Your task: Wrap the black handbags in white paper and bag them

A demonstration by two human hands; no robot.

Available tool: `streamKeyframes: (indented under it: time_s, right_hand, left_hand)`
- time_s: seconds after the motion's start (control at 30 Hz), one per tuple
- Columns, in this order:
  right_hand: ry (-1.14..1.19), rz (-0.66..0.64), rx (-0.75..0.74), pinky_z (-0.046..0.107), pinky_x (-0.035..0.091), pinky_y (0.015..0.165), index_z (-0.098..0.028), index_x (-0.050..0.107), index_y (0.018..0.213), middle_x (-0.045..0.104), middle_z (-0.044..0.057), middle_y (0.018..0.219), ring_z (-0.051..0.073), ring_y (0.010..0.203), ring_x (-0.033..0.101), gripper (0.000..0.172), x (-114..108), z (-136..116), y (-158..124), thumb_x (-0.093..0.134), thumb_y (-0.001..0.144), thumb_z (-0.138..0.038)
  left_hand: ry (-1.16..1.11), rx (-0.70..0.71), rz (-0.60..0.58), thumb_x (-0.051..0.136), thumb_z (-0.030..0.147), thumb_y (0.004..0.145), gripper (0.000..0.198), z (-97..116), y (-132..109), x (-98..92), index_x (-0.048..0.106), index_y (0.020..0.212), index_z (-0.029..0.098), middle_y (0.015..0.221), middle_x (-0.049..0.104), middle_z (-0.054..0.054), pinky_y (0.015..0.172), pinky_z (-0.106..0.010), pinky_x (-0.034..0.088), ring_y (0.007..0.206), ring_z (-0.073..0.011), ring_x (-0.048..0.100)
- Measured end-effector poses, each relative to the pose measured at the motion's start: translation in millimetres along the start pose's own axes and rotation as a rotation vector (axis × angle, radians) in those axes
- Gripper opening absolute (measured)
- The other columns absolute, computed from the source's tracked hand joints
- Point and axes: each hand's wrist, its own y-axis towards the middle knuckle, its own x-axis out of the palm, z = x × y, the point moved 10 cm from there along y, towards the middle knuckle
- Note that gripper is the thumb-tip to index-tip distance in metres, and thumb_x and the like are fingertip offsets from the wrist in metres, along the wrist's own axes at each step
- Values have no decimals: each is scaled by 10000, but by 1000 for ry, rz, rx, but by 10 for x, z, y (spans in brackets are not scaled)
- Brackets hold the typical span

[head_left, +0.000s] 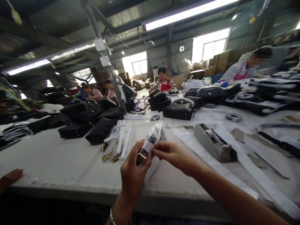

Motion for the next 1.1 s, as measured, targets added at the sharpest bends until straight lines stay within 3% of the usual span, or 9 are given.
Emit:
streamKeyframes:
  time_s: [0.07, 0.23, 0.4, 0.77, 0.97, 1.1]
  right_hand:
    - [12, 3, 14, 272, 448, 756, -167, 752, 947, 702, 35, 899, 138, 800, 588, 325, -26, 29, -5, 725, 818, -464]
    - [-35, -2, 35, 253, 409, 620, -158, 771, 930, 711, 41, 827, 122, 691, 550, 311, -43, 40, -13, 732, 810, -442]
    - [85, 3, 92, 243, 388, 602, -156, 724, 1027, 714, 52, 854, 123, 707, 564, 386, -39, 52, -26, 790, 754, -421]
    - [232, 94, 30, 344, 461, 887, -162, 766, 909, 730, 49, 888, 186, 866, 640, 374, -20, 203, 26, 829, 691, -460]
    - [215, 250, -66, 319, 486, 801, -174, 773, 900, 718, 38, 836, 204, 851, 642, 389, 9, 126, 46, 812, 687, -497]
    - [159, 314, -72, 267, 458, 656, -169, 760, 848, 675, 17, 760, 146, 695, 576, 326, 7, 169, 114, 768, 737, -476]
  left_hand:
    - [1, -3, -2, 717, 229, 821, 517, 14, 6, -9, 538, 1307, 219, 1145, 734, -55, 859, -242, 577, 988, -180, 722]
    - [4, -14, -15, 727, 241, 816, 528, 24, 13, -3, 535, 1308, 226, 1143, 736, -47, 874, -243, 573, 979, -172, 723]
    - [2, -23, -18, 728, 238, 811, 539, 21, 20, -8, 530, 1312, 239, 1152, 732, -43, 858, -250, 580, 1003, -180, 718]
    - [-31, -81, -46, 713, 239, 810, 483, 52, 26, -32, 565, 1270, 240, 1110, 747, -31, 813, -243, 588, 955, -181, 731]
    - [16, -77, -48, 695, 244, 817, 376, 50, 25, -29, 623, 1186, 239, 1089, 750, -31, 797, -256, 588, 934, -192, 733]
    - [7, -76, -60, 696, 248, 822, 344, 41, 50, -20, 633, 1160, 250, 1080, 746, -24, 815, -268, 584, 929, -187, 727]
